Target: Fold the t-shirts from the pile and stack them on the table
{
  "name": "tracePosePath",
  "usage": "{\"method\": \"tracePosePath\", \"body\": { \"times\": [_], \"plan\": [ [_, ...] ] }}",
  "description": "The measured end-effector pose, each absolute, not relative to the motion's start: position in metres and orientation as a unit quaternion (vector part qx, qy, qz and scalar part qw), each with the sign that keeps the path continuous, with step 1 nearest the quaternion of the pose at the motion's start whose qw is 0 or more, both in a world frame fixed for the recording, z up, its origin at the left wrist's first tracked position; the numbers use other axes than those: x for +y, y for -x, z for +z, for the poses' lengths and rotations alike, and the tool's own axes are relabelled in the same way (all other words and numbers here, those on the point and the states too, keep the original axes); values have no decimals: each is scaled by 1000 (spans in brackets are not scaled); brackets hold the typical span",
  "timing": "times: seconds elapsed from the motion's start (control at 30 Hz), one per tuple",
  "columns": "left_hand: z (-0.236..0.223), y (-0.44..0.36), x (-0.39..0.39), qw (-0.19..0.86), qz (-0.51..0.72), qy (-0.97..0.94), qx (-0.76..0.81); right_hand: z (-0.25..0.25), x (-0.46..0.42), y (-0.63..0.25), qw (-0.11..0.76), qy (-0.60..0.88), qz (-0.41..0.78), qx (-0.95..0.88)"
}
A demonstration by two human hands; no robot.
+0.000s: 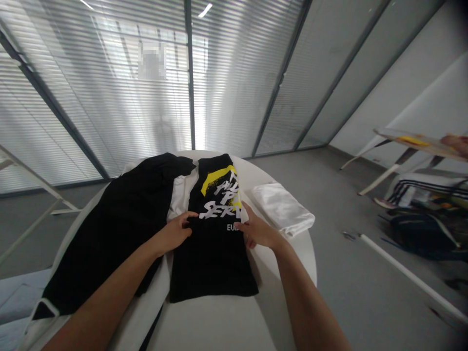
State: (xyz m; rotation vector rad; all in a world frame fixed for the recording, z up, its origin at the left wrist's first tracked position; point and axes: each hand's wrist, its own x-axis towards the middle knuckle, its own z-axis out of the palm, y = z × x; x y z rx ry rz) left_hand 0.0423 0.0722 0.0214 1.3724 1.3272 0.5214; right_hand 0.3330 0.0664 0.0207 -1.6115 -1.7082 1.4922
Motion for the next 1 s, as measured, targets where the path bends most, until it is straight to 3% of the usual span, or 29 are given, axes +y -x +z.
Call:
{"method": "tracePosePath", "body": {
  "times": [0.1, 0.37, 0.5, 0.63, 0.73, 0.87, 1.0],
  "plan": [
    [23, -45, 72, 522, 219, -622, 542, 12, 71, -330, 163, 570, 514, -620],
    [39, -36, 71, 574, 155, -666, 451, 24, 66, -335, 14, 517, 561, -647],
    [37, -38, 70, 600, 154, -615, 488, 25, 66, -331, 41, 567, 511, -645],
    [30, -40, 73, 629, 172, -555, 516, 17, 69, -322, 109, 627, 347, -689],
    [23, -40, 78, 548, 192, -623, 525, 12, 71, -317, 107, 667, 219, -704],
    [11, -46, 85, 404, 270, -698, 526, 8, 73, -314, 61, 677, 159, -716],
    [3, -50, 88, 423, 262, -710, 498, 10, 72, -314, 41, 674, 146, -723]
  ]
}}
